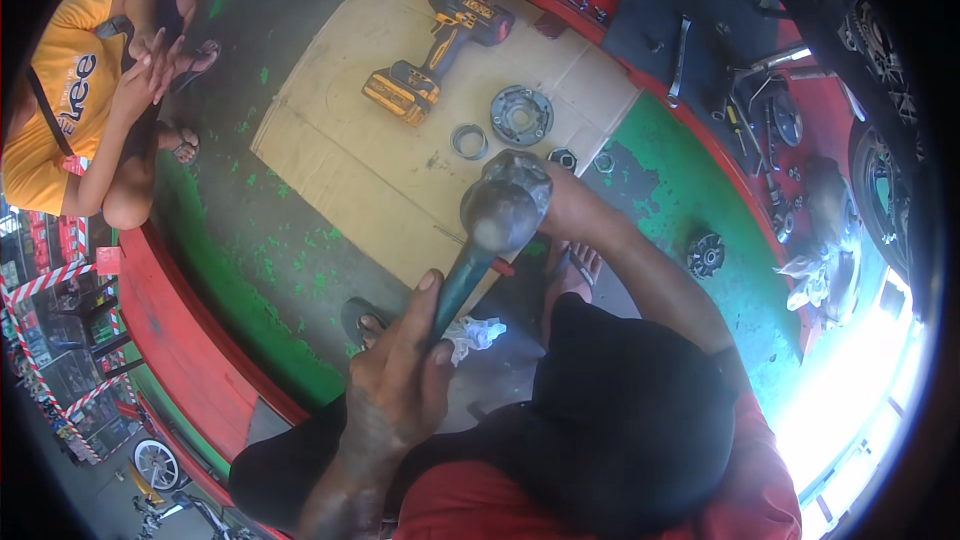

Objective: The person disassembles a motorcycle pulley component, tapping it with a hammer and screwdriver before probing and prying inside the assembly with the screwdriver.

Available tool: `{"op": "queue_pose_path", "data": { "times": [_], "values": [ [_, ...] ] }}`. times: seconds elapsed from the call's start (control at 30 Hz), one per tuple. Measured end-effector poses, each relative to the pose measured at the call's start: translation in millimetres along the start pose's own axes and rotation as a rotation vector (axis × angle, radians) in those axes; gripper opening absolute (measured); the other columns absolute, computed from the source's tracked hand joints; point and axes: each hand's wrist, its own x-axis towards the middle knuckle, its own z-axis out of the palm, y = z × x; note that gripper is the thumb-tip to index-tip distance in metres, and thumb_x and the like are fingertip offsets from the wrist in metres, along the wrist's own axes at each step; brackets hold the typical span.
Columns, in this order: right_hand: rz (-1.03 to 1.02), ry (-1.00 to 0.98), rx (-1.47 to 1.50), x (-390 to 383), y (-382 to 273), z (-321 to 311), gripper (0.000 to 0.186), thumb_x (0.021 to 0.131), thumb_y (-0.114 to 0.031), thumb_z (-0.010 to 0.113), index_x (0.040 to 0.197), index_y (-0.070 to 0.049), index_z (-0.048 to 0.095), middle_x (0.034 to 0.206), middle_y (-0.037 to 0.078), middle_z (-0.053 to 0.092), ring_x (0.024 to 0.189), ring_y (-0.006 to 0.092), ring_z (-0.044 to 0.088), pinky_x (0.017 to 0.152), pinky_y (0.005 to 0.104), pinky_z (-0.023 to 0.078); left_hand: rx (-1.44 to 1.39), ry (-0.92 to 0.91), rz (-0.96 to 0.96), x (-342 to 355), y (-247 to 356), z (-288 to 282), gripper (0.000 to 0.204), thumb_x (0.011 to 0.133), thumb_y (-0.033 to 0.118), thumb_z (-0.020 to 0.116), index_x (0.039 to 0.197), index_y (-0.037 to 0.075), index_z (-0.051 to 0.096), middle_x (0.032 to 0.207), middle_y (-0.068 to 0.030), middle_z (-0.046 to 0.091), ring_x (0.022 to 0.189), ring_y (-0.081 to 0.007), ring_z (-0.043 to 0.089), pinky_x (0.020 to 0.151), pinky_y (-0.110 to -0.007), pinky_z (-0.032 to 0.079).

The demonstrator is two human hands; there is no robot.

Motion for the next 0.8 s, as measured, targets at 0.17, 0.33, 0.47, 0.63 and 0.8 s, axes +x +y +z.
{"op": "queue_pose_path", "data": {
  "times": [0.17, 0.33, 0.47, 0.63, 0.8],
  "values": [
    [0.115, -0.184, 0.062, 8, -5, -2, 0.038, 0.087, -0.009, 0.073, 0.120, -0.003, 0.056, 0.114, 0.013, 0.066, 0.100, 0.0347, 0.065, 0.088, 0.0440, 0.050, 0.035, 0.071, 0.059, -5, -8, 7, 0.066, 0.089, -0.005, 0.062, 0.152, 0.001, 0.046, 0.108, -0.0236, 0.073, 0.073, -0.0315, 0.071, 0.067, -0.040, 0.056],
    [0.051, -0.154, -0.008, 12, -2, -3, 0.041, 0.078, -0.003, 0.072, 0.118, -0.006, 0.063, 0.118, 0.009, 0.069, 0.103, 0.0301, 0.067, 0.091, 0.0412, 0.052, 0.170, -0.189, -0.200, -2, -11, 6, 0.065, 0.088, -0.005, 0.062, 0.151, -0.002, 0.047, 0.110, -0.0238, 0.073, 0.074, -0.0316, 0.071, 0.067, -0.040, 0.056],
    [-0.050, -0.131, -0.069, 6, 7, -3, 0.035, 0.087, -0.011, 0.073, 0.118, -0.004, 0.057, 0.113, 0.013, 0.066, 0.099, 0.0351, 0.065, 0.086, 0.0454, 0.049, 0.010, 0.003, -0.042, -4, 0, -3, 0.063, 0.090, -0.002, 0.061, 0.151, 0.000, 0.047, 0.108, -0.0234, 0.073, 0.073, -0.0307, 0.071, 0.069, -0.039, 0.056],
    [-0.054, -0.128, -0.022, 13, 5, 1, 0.035, 0.087, -0.010, 0.073, 0.118, -0.004, 0.057, 0.110, 0.013, 0.067, 0.097, 0.0350, 0.065, 0.084, 0.0453, 0.050, 0.044, 0.071, 0.045, -1, -7, 4, 0.059, 0.093, 0.001, 0.059, 0.151, 0.002, 0.048, 0.110, -0.0245, 0.073, 0.073, -0.0305, 0.071, 0.071, -0.038, 0.056],
    [0.030, -0.156, -0.040, 15, -11, -6, 0.037, 0.087, -0.011, 0.074, 0.120, -0.005, 0.057, 0.108, 0.012, 0.068, 0.096, 0.0335, 0.066, 0.084, 0.0432, 0.051, 0.104, -0.196, -0.269, -1, -24, 9, 0.054, 0.101, 0.003, 0.049, 0.153, -0.004, 0.040, 0.114, -0.0237, 0.069, 0.066, -0.0252, 0.062, 0.062, -0.037, 0.051]
  ]
}}
